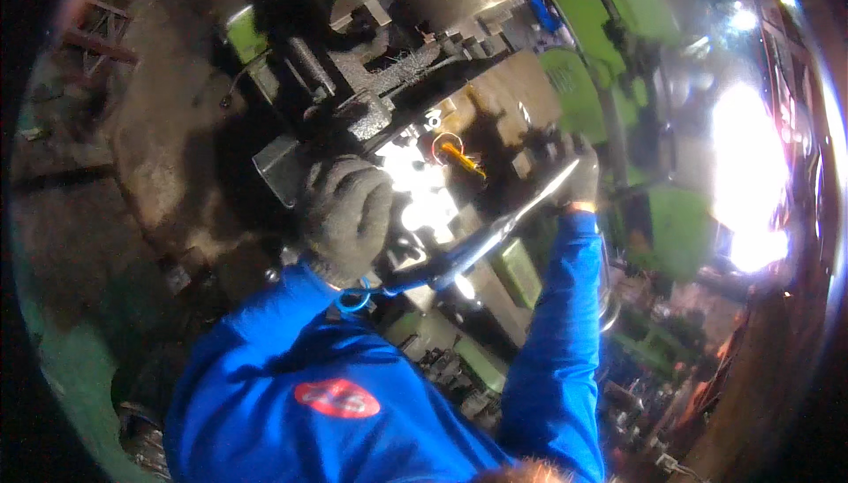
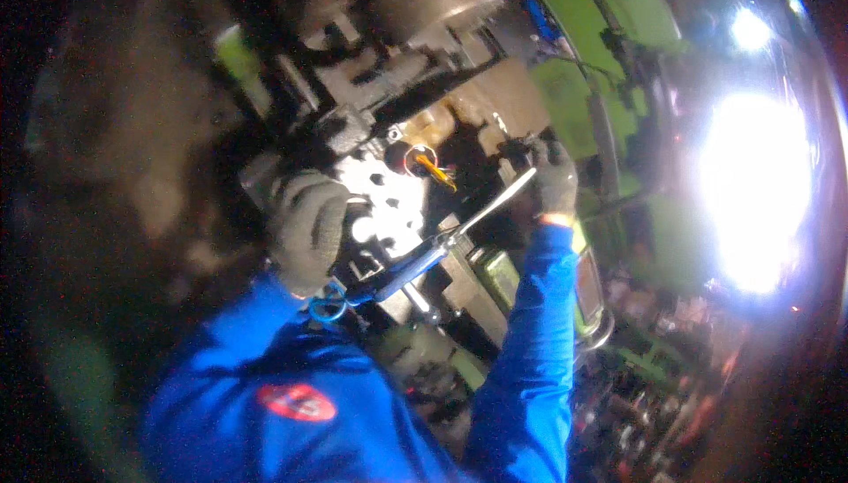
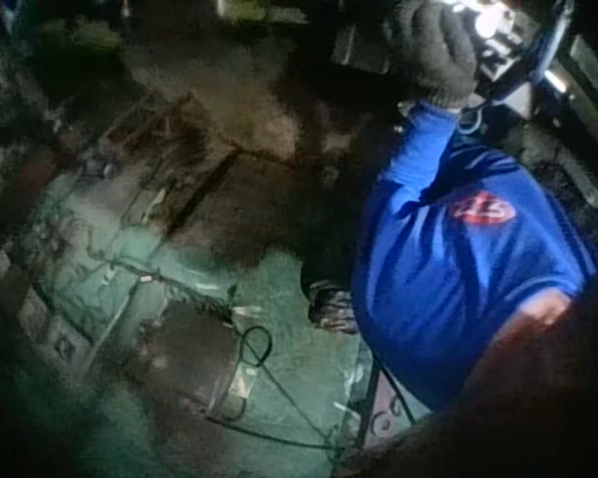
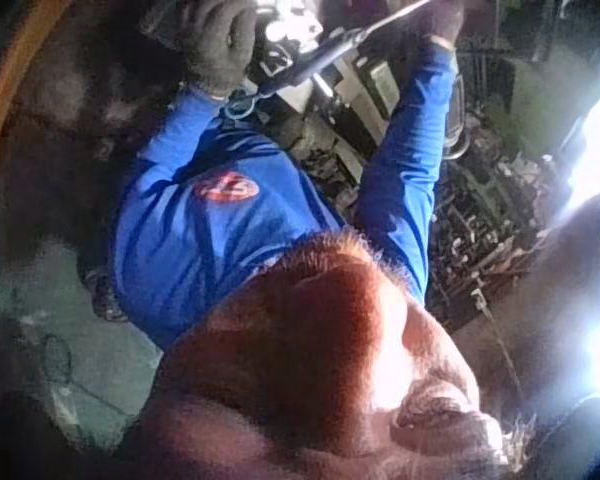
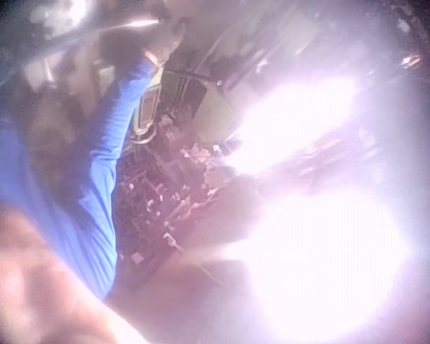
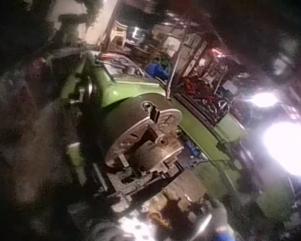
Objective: The person operates a metal lathe, using a wrench to tighten the chuck jaws on a cylindrical metal workpiece. They then use a caliper to measure the workpiece and adjust the lathe controls.
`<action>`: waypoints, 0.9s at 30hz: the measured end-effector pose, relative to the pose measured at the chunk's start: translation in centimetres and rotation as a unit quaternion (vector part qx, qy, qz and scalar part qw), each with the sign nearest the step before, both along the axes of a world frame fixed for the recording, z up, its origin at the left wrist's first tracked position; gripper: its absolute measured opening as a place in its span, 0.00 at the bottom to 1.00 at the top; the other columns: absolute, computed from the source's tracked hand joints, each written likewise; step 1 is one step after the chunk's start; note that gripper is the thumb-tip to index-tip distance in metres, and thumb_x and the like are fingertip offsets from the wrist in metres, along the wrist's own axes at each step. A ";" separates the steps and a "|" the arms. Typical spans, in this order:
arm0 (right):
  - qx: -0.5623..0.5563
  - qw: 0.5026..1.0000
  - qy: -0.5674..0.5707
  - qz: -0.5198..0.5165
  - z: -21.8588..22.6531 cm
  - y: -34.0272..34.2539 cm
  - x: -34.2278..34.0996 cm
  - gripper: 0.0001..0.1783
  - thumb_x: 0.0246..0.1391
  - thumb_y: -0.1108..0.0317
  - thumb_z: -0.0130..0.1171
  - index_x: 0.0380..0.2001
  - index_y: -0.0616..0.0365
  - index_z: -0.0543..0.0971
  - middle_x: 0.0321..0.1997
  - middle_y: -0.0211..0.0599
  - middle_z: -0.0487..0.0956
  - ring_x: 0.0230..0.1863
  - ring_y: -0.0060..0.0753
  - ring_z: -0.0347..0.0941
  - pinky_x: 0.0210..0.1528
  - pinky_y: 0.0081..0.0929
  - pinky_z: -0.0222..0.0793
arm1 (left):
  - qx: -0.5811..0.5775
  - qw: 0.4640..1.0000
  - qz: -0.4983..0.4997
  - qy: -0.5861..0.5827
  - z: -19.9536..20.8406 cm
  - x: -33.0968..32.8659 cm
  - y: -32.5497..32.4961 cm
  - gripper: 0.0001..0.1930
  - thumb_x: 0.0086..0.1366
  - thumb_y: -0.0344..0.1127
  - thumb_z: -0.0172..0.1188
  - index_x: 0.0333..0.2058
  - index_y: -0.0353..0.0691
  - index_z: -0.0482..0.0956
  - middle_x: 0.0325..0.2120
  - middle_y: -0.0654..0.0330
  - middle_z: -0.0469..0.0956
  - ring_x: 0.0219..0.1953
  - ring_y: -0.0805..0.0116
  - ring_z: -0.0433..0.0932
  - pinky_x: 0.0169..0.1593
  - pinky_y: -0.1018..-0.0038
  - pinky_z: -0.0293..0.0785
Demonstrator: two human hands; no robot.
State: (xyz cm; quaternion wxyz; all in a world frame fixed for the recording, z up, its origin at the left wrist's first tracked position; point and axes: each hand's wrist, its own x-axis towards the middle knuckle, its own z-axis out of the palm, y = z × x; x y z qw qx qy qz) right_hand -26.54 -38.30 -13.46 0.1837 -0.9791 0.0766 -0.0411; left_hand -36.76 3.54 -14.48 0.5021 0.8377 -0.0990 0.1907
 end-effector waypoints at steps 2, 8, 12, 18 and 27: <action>-0.027 0.999 0.018 -0.016 -0.3 0.4 -0.2 0.30 0.65 0.46 0.60 0.57 0.61 0.80 0.55 0.54 0.83 0.56 0.49 0.80 0.58 0.38 0.72 | -0.007 1.000 0.014 -0.017 -0.4 -0.1 -0.1 0.08 0.62 0.31 0.66 0.40 0.40 0.83 0.40 0.54 0.82 0.43 0.49 0.80 0.50 0.55 0.72; -0.198 0.980 0.028 -0.010 -3.6 -2.3 -2.0 0.33 0.65 0.41 0.56 0.63 0.52 0.76 0.59 0.52 0.81 0.62 0.58 0.75 0.61 0.46 0.72 | -0.026 0.999 0.023 -0.007 -0.7 -0.5 -0.5 0.07 0.62 0.29 0.66 0.40 0.40 0.83 0.39 0.54 0.82 0.44 0.49 0.79 0.52 0.56 0.72; -0.139 0.986 0.086 -0.030 0.5 2.8 -1.4 0.27 0.59 0.49 0.63 0.56 0.53 0.79 0.55 0.53 0.82 0.60 0.59 0.77 0.59 0.47 0.73 | -0.028 1.000 0.011 0.001 -0.5 -0.5 -0.3 0.08 0.63 0.29 0.65 0.40 0.39 0.83 0.40 0.53 0.81 0.45 0.49 0.79 0.52 0.56 0.72; -0.170 0.977 0.104 -0.082 1.6 6.3 -0.5 0.23 0.54 0.53 0.67 0.49 0.53 0.78 0.49 0.55 0.84 0.55 0.61 0.79 0.55 0.51 0.74 | -0.030 0.999 0.037 -0.006 -1.0 -0.9 -0.7 0.07 0.64 0.31 0.64 0.40 0.38 0.83 0.39 0.52 0.82 0.46 0.47 0.79 0.53 0.56 0.72; -0.135 0.977 -0.002 -0.165 4.6 11.9 -4.4 0.24 0.54 0.55 0.70 0.50 0.53 0.77 0.50 0.55 0.84 0.54 0.60 0.80 0.54 0.52 0.75 | 0.011 0.996 0.073 -0.045 -0.9 0.2 -1.2 0.04 0.63 0.32 0.66 0.36 0.41 0.84 0.35 0.54 0.83 0.40 0.50 0.81 0.45 0.61 0.76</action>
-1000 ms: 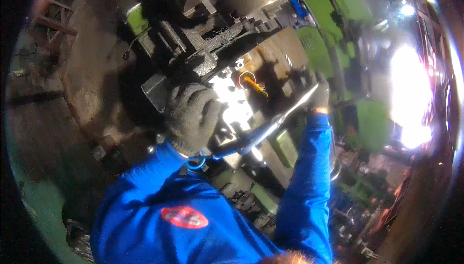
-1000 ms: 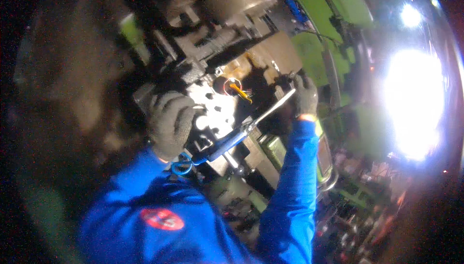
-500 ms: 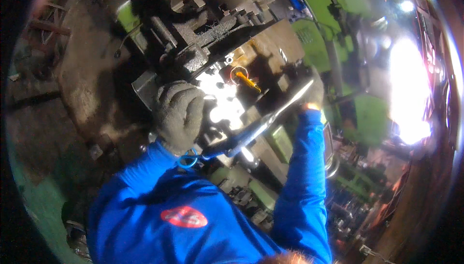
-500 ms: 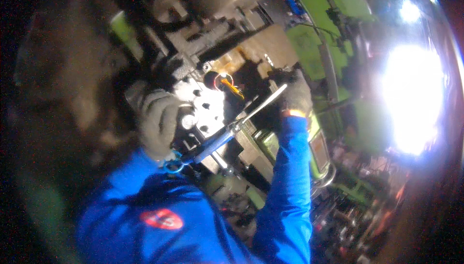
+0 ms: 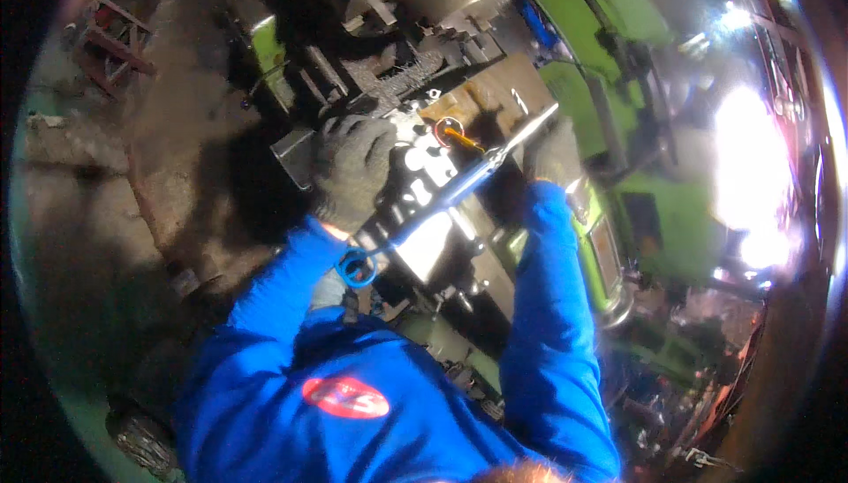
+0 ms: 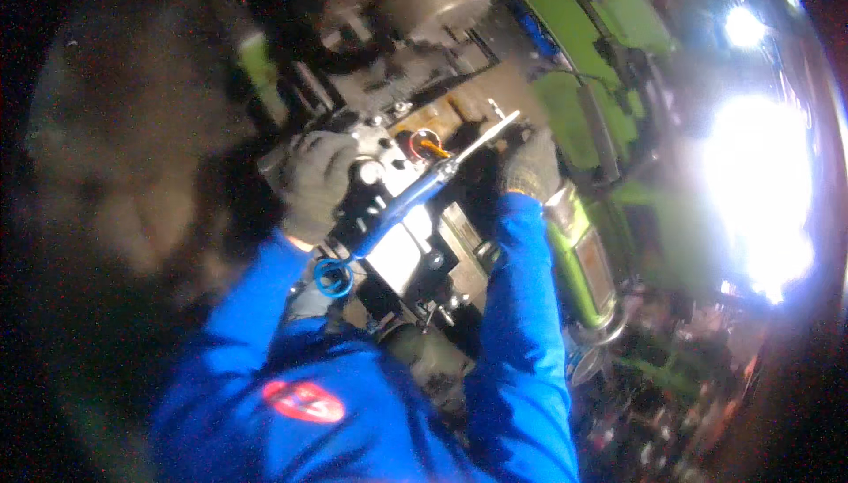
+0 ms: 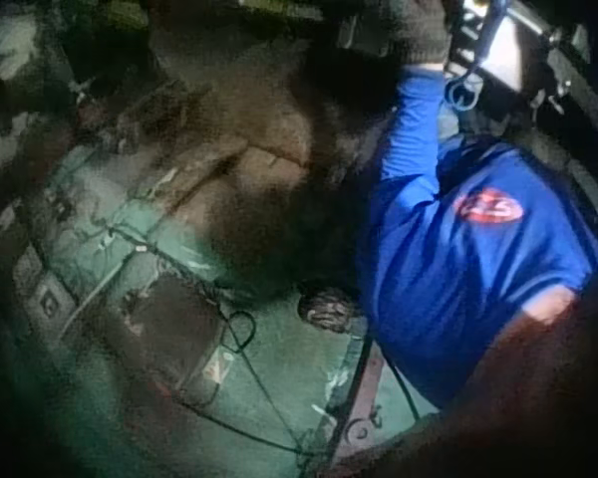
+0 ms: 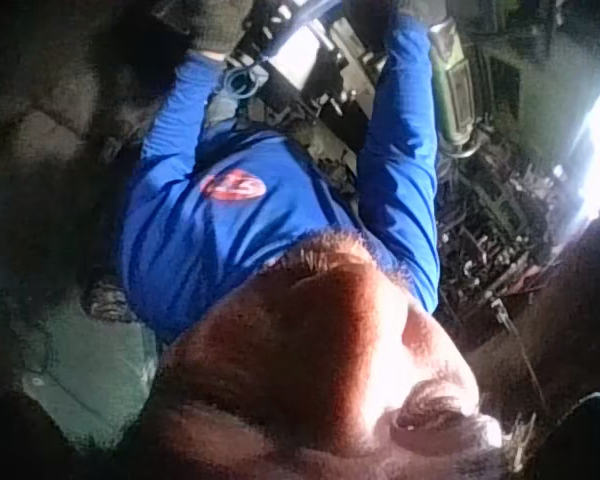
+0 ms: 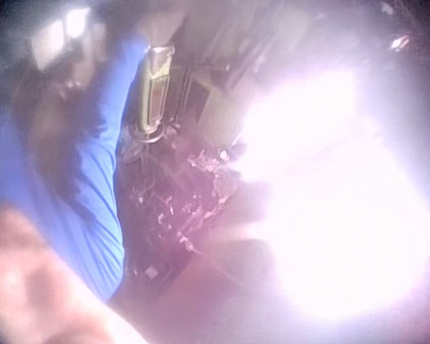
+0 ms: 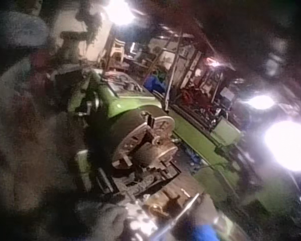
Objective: The person operates a metal lathe, using a wrench to tighten the chuck jaws on a cylindrical metal workpiece. They then use a caliper to measure the workpiece and adjust the lathe controls.
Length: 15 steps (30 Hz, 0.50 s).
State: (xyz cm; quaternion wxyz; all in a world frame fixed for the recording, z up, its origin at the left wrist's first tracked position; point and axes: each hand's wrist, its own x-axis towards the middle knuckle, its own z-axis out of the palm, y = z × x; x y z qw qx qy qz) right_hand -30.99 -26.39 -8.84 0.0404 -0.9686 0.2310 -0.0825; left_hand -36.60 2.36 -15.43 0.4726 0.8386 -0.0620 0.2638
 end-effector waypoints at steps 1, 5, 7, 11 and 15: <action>-0.018 1.000 -0.003 -0.007 -0.8 -1.1 -0.5 0.25 0.53 0.55 0.71 0.50 0.53 0.77 0.50 0.55 0.84 0.54 0.60 0.80 0.54 0.51 0.75 | 0.000 1.000 -0.004 0.007 -0.3 -0.1 0.1 0.04 0.63 0.32 0.66 0.36 0.40 0.84 0.35 0.54 0.83 0.40 0.50 0.80 0.46 0.61 0.76; -0.040 0.998 0.041 -0.001 0.0 -1.2 -1.2 0.19 0.57 0.58 0.67 0.46 0.56 0.78 0.47 0.56 0.84 0.52 0.61 0.80 0.53 0.52 0.75 | -0.040 0.999 0.012 -0.009 -1.7 0.0 -0.3 0.04 0.65 0.32 0.64 0.37 0.40 0.84 0.35 0.54 0.83 0.42 0.51 0.80 0.48 0.60 0.75; -0.033 0.998 0.061 0.002 0.5 -1.1 -1.1 0.21 0.58 0.55 0.66 0.48 0.56 0.77 0.48 0.58 0.84 0.53 0.62 0.80 0.54 0.53 0.74 | -0.047 0.999 0.010 -0.024 -2.2 0.1 -0.3 0.04 0.66 0.32 0.64 0.37 0.40 0.84 0.36 0.54 0.83 0.42 0.51 0.80 0.49 0.60 0.75; -0.016 0.999 0.045 0.020 0.1 -1.7 -1.8 0.26 0.59 0.49 0.65 0.52 0.55 0.77 0.50 0.60 0.82 0.54 0.65 0.79 0.55 0.54 0.73 | -0.024 1.000 0.011 -0.017 -2.6 0.0 -0.2 0.05 0.67 0.34 0.63 0.37 0.40 0.84 0.37 0.53 0.84 0.43 0.49 0.80 0.50 0.58 0.74; -0.047 0.997 0.016 0.060 -0.7 -2.3 -2.0 0.19 0.61 0.56 0.62 0.49 0.56 0.77 0.47 0.60 0.83 0.51 0.65 0.80 0.53 0.55 0.74 | -0.056 0.998 -0.005 -0.033 -2.8 -0.2 0.1 0.06 0.67 0.34 0.62 0.37 0.41 0.84 0.39 0.53 0.84 0.43 0.48 0.80 0.50 0.56 0.74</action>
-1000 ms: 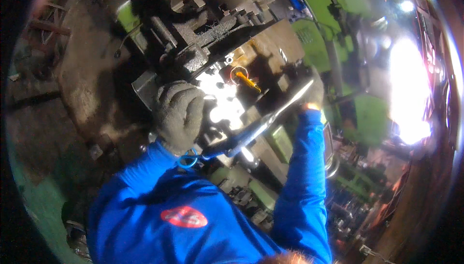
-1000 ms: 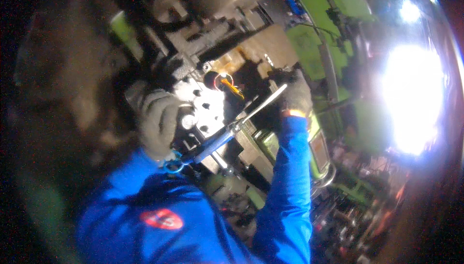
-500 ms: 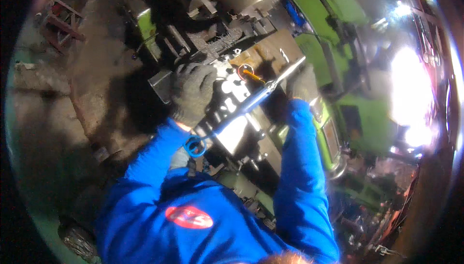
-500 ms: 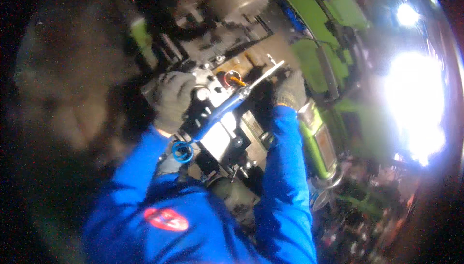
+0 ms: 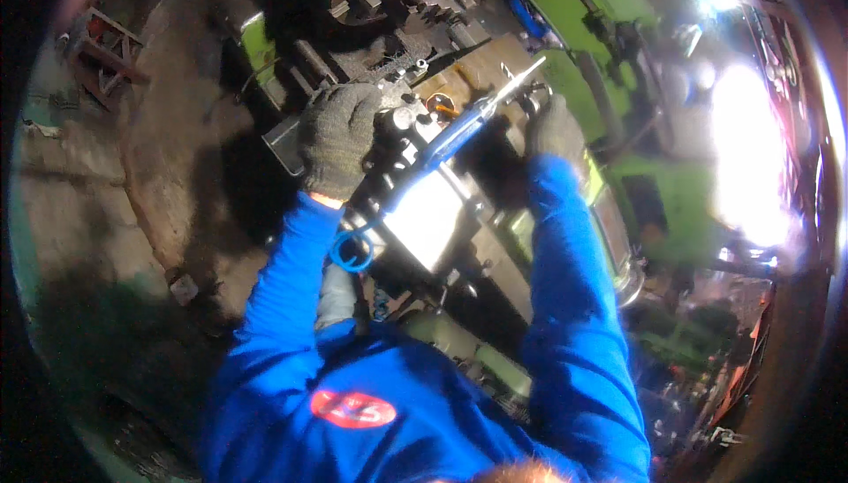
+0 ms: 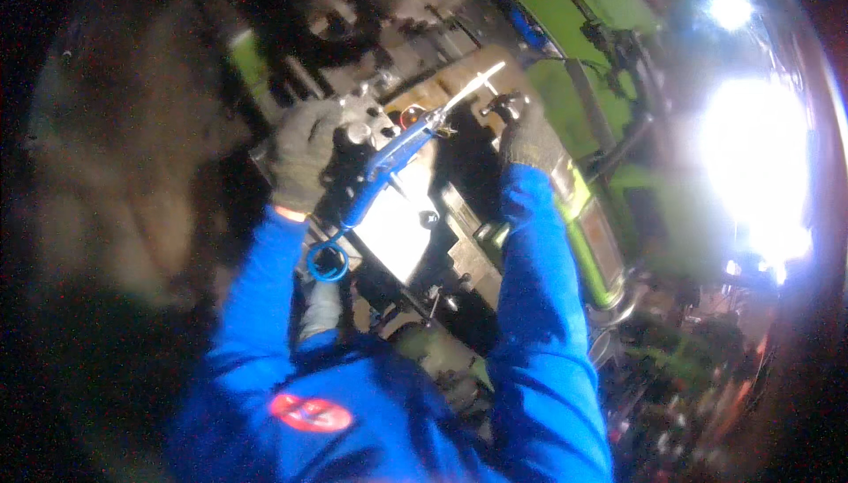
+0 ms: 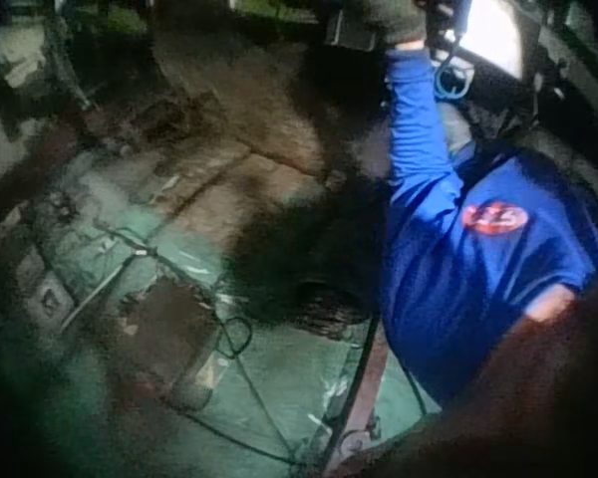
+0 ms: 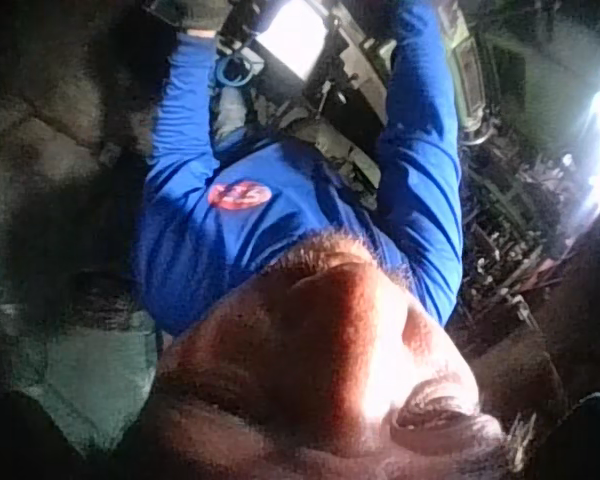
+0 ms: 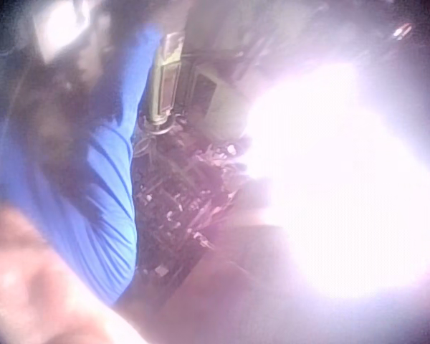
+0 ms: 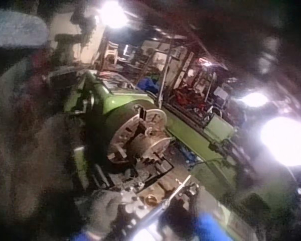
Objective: The person operates a metal lathe, using a wrench to tighten the chuck jaws on a cylindrical metal workpiece. They then use a caliper to measure the workpiece and adjust the lathe controls.
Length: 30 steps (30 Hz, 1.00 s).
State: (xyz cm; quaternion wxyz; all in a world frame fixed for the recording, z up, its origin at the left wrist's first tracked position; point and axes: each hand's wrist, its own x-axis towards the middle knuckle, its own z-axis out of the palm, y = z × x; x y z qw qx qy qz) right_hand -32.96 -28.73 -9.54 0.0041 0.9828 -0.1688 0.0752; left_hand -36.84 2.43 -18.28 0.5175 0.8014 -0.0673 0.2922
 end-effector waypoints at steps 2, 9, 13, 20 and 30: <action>-0.005 1.000 0.000 -0.003 -0.1 -0.1 -0.1 0.16 0.61 0.60 0.60 0.48 0.56 0.78 0.45 0.60 0.83 0.50 0.65 0.80 0.52 0.56 0.74 | -0.005 1.000 0.007 -0.004 -0.5 0.1 -0.1 0.06 0.67 0.34 0.62 0.38 0.40 0.84 0.38 0.52 0.84 0.43 0.48 0.80 0.50 0.56 0.74; -0.014 1.000 -0.006 0.016 -0.1 -0.8 0.8 0.18 0.59 0.61 0.62 0.50 0.54 0.78 0.47 0.57 0.84 0.51 0.62 0.80 0.53 0.54 0.74 | -0.028 0.999 0.018 -0.005 -0.9 0.8 -0.3 0.07 0.67 0.36 0.64 0.39 0.41 0.84 0.36 0.52 0.85 0.40 0.47 0.81 0.49 0.56 0.75; 0.006 1.000 0.016 -0.022 0.0 -1.2 0.6 0.21 0.62 0.55 0.59 0.57 0.43 0.79 0.51 0.54 0.84 0.54 0.60 0.80 0.56 0.52 0.73 | 0.012 1.000 0.011 -0.001 -0.9 0.7 -0.8 0.09 0.70 0.37 0.61 0.41 0.40 0.84 0.38 0.52 0.85 0.43 0.54 0.82 0.51 0.62 0.76; 0.008 0.999 -0.032 0.007 0.0 -0.6 -0.5 0.19 0.59 0.61 0.61 0.54 0.47 0.78 0.46 0.54 0.85 0.48 0.60 0.82 0.50 0.52 0.76 | -0.038 0.999 0.015 -0.006 -1.3 0.6 -0.8 0.09 0.69 0.37 0.63 0.40 0.39 0.86 0.38 0.51 0.86 0.41 0.50 0.82 0.49 0.60 0.76; -0.084 0.993 -0.084 -0.012 -0.6 -1.6 -1.3 0.15 0.58 0.62 0.60 0.49 0.48 0.80 0.45 0.45 0.83 0.49 0.52 0.80 0.50 0.50 0.75 | -0.025 0.998 -0.034 0.037 -1.7 1.7 0.7 0.10 0.69 0.38 0.62 0.41 0.38 0.86 0.37 0.51 0.85 0.40 0.50 0.80 0.48 0.58 0.76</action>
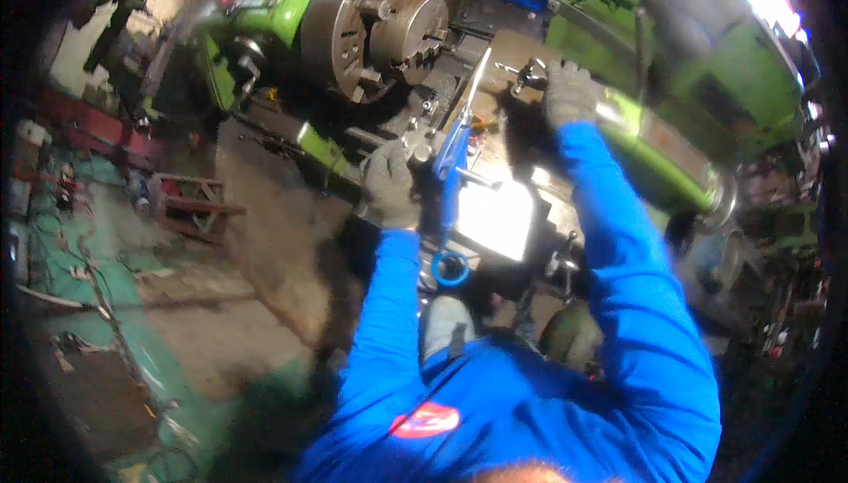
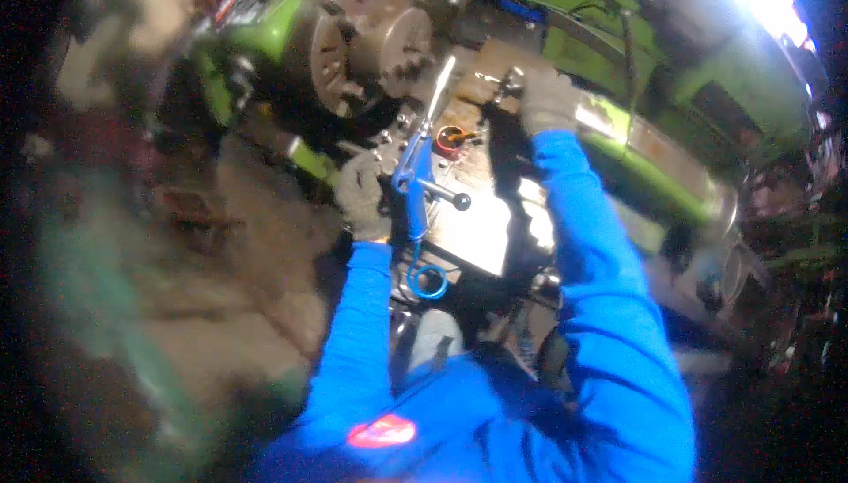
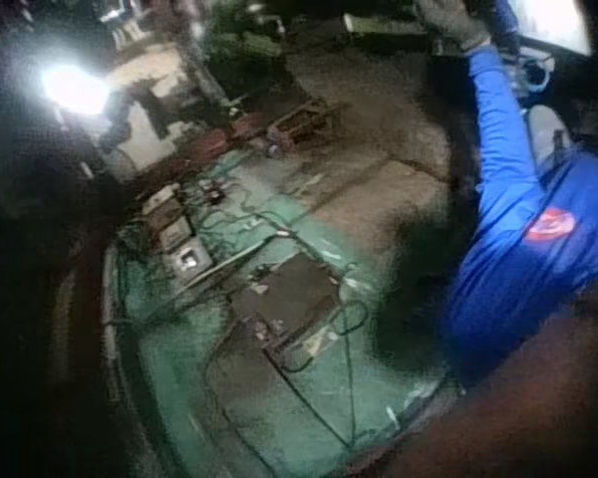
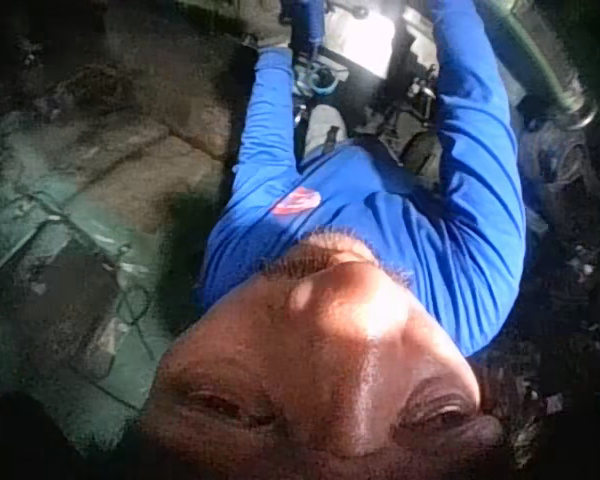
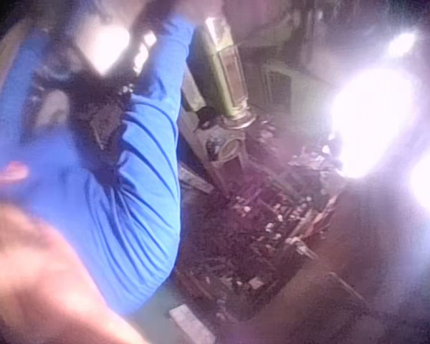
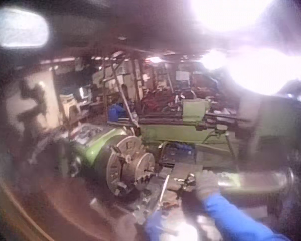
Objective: The person operates a metal lathe, using a wrench to tighten the chuck jaws on a cylindrical metal workpiece. They then use a caliper to measure the workpiece and adjust the lathe controls.
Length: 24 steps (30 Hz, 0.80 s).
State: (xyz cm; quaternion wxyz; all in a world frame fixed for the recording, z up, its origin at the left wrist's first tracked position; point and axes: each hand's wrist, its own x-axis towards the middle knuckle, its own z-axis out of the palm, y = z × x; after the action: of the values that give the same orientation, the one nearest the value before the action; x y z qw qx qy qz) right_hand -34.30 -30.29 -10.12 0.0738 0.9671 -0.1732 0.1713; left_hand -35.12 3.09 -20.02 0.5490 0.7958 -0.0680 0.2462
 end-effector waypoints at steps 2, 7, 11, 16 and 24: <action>0.007 0.999 0.008 -0.031 0.1 0.0 -0.5 0.15 0.58 0.62 0.60 0.48 0.48 0.80 0.44 0.45 0.83 0.49 0.50 0.79 0.51 0.49 0.74 | 0.093 0.993 0.042 -0.057 1.2 -0.6 0.1 0.11 0.69 0.37 0.61 0.42 0.37 0.86 0.39 0.49 0.85 0.41 0.49 0.81 0.50 0.59 0.76; 0.013 0.996 0.024 -0.079 -0.7 -2.2 -1.0 0.12 0.59 0.63 0.58 0.45 0.51 0.83 0.43 0.45 0.83 0.48 0.50 0.80 0.51 0.51 0.74 | 0.072 0.996 0.018 0.041 2.6 -1.4 -0.7 0.13 0.69 0.35 0.62 0.46 0.33 0.83 0.44 0.49 0.83 0.47 0.53 0.80 0.54 0.61 0.76; 0.011 0.997 -0.019 -0.070 -2.4 -2.3 -0.4 0.13 0.61 0.66 0.53 0.40 0.53 0.87 0.42 0.49 0.86 0.47 0.53 0.83 0.52 0.56 0.75 | -0.037 0.996 -0.041 0.067 0.6 0.1 0.8 0.18 0.72 0.36 0.60 0.55 0.32 0.75 0.47 0.52 0.80 0.47 0.63 0.79 0.50 0.68 0.78; 0.049 0.980 0.129 -0.140 0.5 -1.2 -0.6 0.14 0.62 0.59 0.59 0.45 0.52 0.86 0.47 0.49 0.86 0.52 0.50 0.83 0.54 0.50 0.76 | -0.046 0.990 -0.133 0.025 8.8 2.3 2.1 0.12 0.69 0.31 0.62 0.48 0.31 0.79 0.47 0.51 0.80 0.49 0.58 0.79 0.54 0.64 0.74; -0.016 0.990 0.077 -0.120 -0.4 -1.1 -0.1 0.10 0.62 0.64 0.55 0.43 0.51 0.81 0.38 0.43 0.85 0.46 0.49 0.81 0.50 0.49 0.78 | 0.216 0.872 -0.409 -0.159 12.5 15.3 -8.5 0.18 0.66 0.38 0.66 0.50 0.34 0.80 0.47 0.49 0.82 0.52 0.53 0.80 0.58 0.62 0.75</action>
State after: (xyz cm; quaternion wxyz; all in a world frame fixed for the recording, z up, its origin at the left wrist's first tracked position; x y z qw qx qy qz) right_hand -34.37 -31.38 -10.51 0.1225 0.9484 -0.2785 0.0888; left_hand -19.85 -5.41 -7.50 0.3968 0.7457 -0.5254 0.1019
